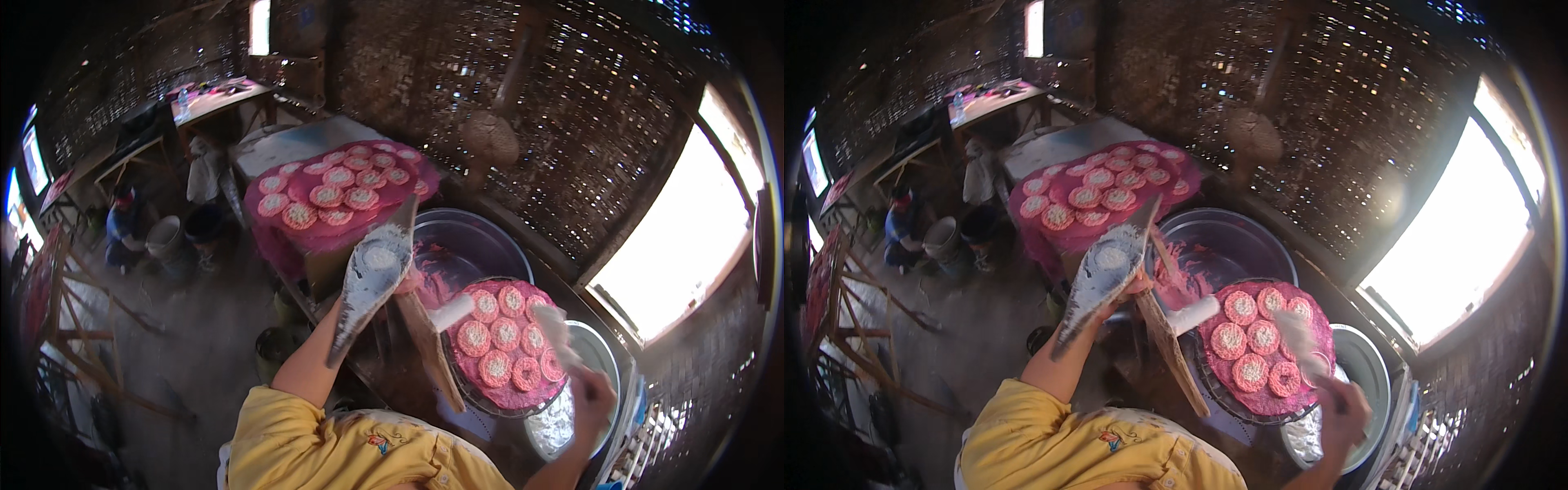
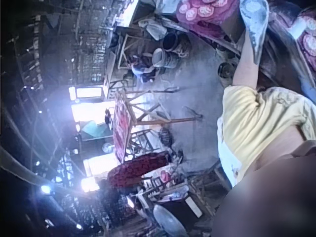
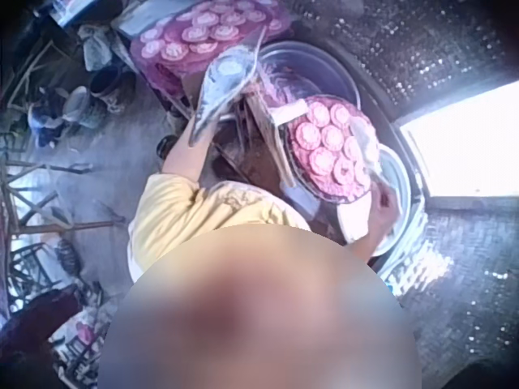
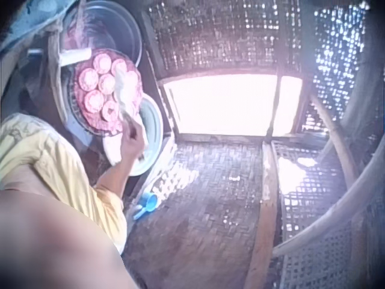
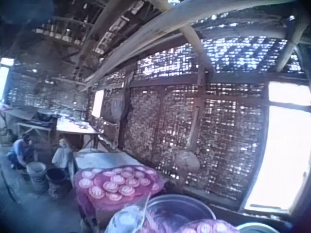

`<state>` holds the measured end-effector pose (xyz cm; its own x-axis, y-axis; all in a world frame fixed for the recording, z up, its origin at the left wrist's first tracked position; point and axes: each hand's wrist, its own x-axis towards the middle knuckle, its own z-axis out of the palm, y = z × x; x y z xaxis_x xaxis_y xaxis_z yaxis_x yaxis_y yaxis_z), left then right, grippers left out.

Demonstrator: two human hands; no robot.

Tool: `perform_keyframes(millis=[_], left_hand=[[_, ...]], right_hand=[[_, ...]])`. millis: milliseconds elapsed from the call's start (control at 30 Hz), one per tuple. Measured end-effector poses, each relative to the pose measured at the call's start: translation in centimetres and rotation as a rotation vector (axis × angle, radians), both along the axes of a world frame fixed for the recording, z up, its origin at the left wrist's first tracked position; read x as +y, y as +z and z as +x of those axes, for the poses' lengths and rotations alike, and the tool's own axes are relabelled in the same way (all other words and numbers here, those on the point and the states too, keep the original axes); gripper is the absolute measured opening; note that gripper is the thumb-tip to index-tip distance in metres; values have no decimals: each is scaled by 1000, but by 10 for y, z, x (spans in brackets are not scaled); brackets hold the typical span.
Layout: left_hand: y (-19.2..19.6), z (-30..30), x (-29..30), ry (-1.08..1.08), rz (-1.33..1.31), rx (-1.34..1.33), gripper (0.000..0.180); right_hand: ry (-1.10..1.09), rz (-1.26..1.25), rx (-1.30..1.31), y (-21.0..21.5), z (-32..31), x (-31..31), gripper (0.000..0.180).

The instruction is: The person uses a wooden press to extrude pink batter into circular shapes onto a pink mat. They repeatedly scoop batter, press it through the tool, and arrange the formed rings on the mat.

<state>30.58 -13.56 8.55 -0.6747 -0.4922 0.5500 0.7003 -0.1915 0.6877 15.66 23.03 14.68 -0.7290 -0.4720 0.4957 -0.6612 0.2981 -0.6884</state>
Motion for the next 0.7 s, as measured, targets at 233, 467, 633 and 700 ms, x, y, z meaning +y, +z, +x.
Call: perform_keyframes(millis=[233,467,633,700], left_hand=[[18,-28,28,-221,130,263,31],[47,-81,103,-546,218,436,32],[20,-87,118,-436,-74,95,36],[5,-82,118,-395,-316,-55,38]], right_hand=[[-662,1274,-387,-16,-26,97,74],[813,-417,-1171,-57,42,4,101],[1333,-727,-1712,-28,54,-19,101],[1113,-737,-1433,-12,46,-8,94]])
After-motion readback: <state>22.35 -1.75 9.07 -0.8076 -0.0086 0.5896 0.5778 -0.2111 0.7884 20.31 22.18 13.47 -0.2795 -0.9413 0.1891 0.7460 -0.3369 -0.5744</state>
